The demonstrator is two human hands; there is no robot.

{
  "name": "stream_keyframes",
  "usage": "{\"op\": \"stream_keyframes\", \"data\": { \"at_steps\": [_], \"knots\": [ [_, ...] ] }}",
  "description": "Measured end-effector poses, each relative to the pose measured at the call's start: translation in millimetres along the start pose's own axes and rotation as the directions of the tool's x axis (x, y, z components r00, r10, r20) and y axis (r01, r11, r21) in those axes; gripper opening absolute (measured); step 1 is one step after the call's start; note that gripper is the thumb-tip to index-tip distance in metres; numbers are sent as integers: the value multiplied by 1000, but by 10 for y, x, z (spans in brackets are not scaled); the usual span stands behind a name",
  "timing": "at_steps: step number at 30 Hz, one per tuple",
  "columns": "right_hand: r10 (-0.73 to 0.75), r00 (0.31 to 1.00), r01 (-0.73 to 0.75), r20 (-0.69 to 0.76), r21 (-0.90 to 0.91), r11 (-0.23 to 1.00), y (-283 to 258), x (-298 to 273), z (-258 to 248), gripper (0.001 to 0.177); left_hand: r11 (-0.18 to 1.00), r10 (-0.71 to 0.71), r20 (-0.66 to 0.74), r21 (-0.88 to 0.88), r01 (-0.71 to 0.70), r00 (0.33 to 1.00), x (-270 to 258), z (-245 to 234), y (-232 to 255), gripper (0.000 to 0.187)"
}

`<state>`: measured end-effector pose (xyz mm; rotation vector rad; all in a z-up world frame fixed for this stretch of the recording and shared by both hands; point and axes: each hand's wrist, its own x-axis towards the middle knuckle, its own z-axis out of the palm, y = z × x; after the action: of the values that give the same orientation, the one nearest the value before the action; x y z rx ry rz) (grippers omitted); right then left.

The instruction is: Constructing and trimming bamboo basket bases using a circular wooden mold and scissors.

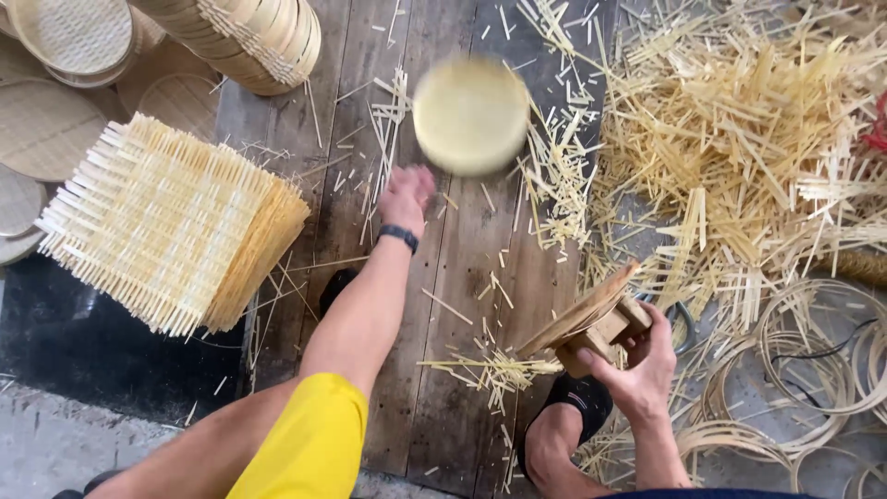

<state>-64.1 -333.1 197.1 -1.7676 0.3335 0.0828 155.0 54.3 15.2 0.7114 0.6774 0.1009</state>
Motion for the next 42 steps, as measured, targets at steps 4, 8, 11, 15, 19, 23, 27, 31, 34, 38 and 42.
{"op": "stream_keyframes", "data": {
  "at_steps": [4, 8, 11, 15, 19, 23, 27, 31, 34, 38, 42],
  "knots": [
    [46, 998, -50, 34, 144, 988, 56, 2, 121, 107, 747, 325, 191, 548, -375, 926, -779, 567, -55, 17],
    [51, 988, -85, 147, 234, 969, 241, 80, 276, 108, 307, -378, 246, 943, -130, 892, -1694, 286, -725, 31],
    [178, 949, -259, 261, 321, 911, 230, 157, 416, 102, 450, -587, -34, 817, 361, 809, -2193, 248, -807, 41],
    [207, 910, -413, 359, 740, 531, 164, 126, 438, 74, 810, -55, 26, 586, 30, 998, -1767, -394, -954, 40],
    [450, 870, -485, 201, 185, 855, 509, 340, 662, 46, 489, -40, 164, 863, -124, 986, -1597, 110, 311, 47],
    [327, 894, -436, 307, 427, 792, 843, 237, 800, 40, -502, 262, 564, 773, -389, 783, -1395, -8, 1688, 68],
    [352, 878, -478, 325, 543, 691, 851, 200, 898, 33, -957, 279, 769, 176, 229, 575, -982, -634, 2768, 106],
    [448, 832, -553, 328, 410, 725, 1029, 177, 763, 33, -849, 228, 721, 477, -229, 654, -1715, -154, 3194, 109],
    [460, 841, -540, 285, 391, 745, 1098, 146, 692, 32, -811, 200, 749, 489, -323, 631, -1913, -159, 3396, 122],
    [473, 828, -561, 302, 431, 707, 1247, 139, 686, 30, -869, 224, 776, 433, -239, 590, -1890, -547, 3609, 111],
    [515, 809, -587, 283, 384, 712, 1167, 134, 676, 28, -588, 487, 359, 809, -6, 796, -1584, -900, 3828, 83]
  ]
}}
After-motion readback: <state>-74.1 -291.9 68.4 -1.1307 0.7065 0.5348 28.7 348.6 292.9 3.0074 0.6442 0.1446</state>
